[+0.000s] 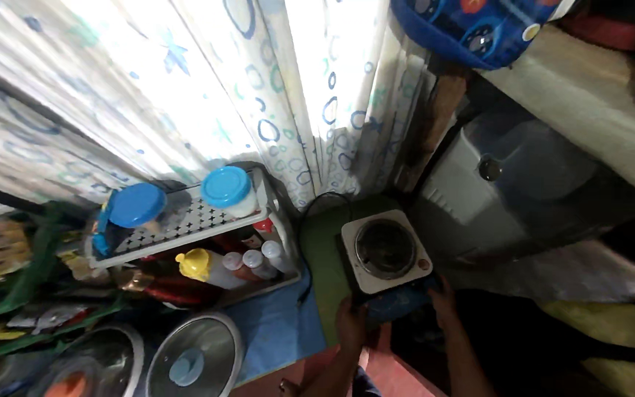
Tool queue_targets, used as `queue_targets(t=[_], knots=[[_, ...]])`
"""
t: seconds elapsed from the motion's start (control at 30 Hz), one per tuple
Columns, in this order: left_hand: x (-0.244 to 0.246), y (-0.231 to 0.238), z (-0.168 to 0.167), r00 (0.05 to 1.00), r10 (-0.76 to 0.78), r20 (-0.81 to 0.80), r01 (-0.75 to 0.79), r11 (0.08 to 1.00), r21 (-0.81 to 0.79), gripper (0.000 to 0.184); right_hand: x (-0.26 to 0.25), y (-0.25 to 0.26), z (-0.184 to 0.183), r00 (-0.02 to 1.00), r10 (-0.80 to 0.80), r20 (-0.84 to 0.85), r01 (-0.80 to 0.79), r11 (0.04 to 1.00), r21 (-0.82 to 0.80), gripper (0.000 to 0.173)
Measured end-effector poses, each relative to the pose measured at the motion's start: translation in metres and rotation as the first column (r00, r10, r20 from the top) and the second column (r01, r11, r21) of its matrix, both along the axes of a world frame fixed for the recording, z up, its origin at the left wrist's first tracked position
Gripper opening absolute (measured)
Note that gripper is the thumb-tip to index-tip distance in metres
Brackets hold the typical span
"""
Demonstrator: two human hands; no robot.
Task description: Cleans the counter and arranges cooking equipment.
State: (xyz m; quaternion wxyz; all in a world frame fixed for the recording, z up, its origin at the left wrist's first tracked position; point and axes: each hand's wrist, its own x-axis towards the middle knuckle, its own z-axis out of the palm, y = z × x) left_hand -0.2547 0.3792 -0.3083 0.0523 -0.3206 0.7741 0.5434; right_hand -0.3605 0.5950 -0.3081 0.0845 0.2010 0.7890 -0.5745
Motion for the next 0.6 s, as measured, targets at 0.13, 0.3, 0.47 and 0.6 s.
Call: queue_targets(t=[0.13,0.3,0.47,0.6], knots=[[-0.003,-0.005,0.004,0.999,-0.029,0.013,0.029,0.999,0.02,0.059,0.002,-0.001,0.002,1.0,0.028,0.009,-0.029,0.997,0.065,0.065],[0.005,-0.008,0.013,0.998,-0.062,-0.029,0.064,0.995,0.078,0.058,0.015,-0.003,0.017,0.996,0.074,-0.042,-0.064,0.979,0.195,0.071],[0.028,-0.03,0.023,0.998,0.01,-0.054,0.002,0.977,0.213,0.061,0.034,-0.008,0.014,0.99,0.083,-0.113,-0.052,0.966,0.255,0.082],[0.066,-0.069,0.048,0.993,0.019,-0.116,0.01,0.971,0.241,0.06,0.035,-0.008,0.011,0.988,0.15,-0.043,-0.129,0.942,0.31,0.079]])
